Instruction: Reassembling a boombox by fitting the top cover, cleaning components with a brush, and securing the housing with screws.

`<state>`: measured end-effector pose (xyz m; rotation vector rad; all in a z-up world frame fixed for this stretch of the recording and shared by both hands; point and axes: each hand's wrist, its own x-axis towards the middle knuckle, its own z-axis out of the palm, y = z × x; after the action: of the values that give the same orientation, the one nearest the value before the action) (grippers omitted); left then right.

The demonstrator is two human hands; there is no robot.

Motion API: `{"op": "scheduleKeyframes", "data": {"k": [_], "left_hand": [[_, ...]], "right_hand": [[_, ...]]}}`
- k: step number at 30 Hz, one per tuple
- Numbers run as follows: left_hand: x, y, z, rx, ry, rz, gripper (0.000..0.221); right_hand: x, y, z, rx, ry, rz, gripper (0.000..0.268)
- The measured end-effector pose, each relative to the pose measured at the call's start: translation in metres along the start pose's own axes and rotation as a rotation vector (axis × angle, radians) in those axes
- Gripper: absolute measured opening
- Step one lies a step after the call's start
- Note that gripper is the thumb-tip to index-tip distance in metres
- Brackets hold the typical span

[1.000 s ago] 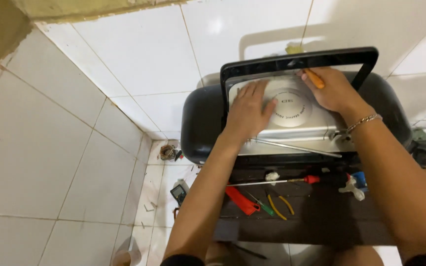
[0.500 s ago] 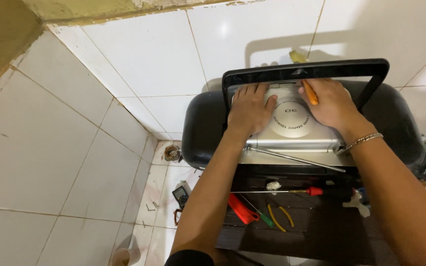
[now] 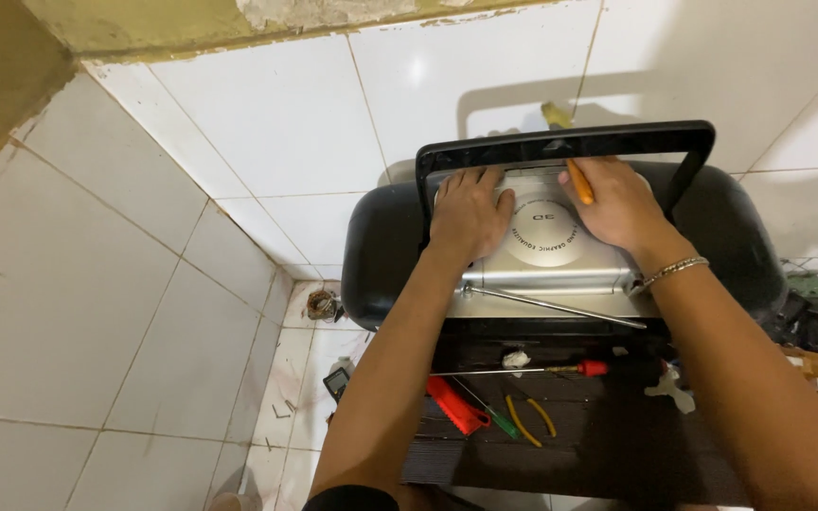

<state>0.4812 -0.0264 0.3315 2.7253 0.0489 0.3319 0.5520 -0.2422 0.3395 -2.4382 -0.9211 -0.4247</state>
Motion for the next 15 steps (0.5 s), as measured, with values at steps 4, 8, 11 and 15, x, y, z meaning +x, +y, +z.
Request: {"op": "scheduleKeyframes", "data": {"k": [4, 8, 11, 15], "left_hand": [[-0.006, 0.014, -0.016, 0.086, -0.034, -0.028, 0.053], [-0.009, 0.016, -0.022, 0.097, -0.119, -0.051, 0.058], [-0.009, 0.018, -0.024, 0.112, -0.125, -0.07, 0.059], [-0.014, 0.022, -0.03, 0.118, -0.148, -0.084, 0.063]], "right_hand": [[0.0, -0.005, -0.002, -0.055, -0.007, -0.017, 0.029], [-0.004, -0.045, -0.03, -0.035, -0.113, -0.124, 0.033], [0.002, -0.051, -0.034, -0.026, -0.213, -0.033, 0.045], [0.01, -0.056, 0.001, -0.075, -0.259, 0.006, 0.056]]}}
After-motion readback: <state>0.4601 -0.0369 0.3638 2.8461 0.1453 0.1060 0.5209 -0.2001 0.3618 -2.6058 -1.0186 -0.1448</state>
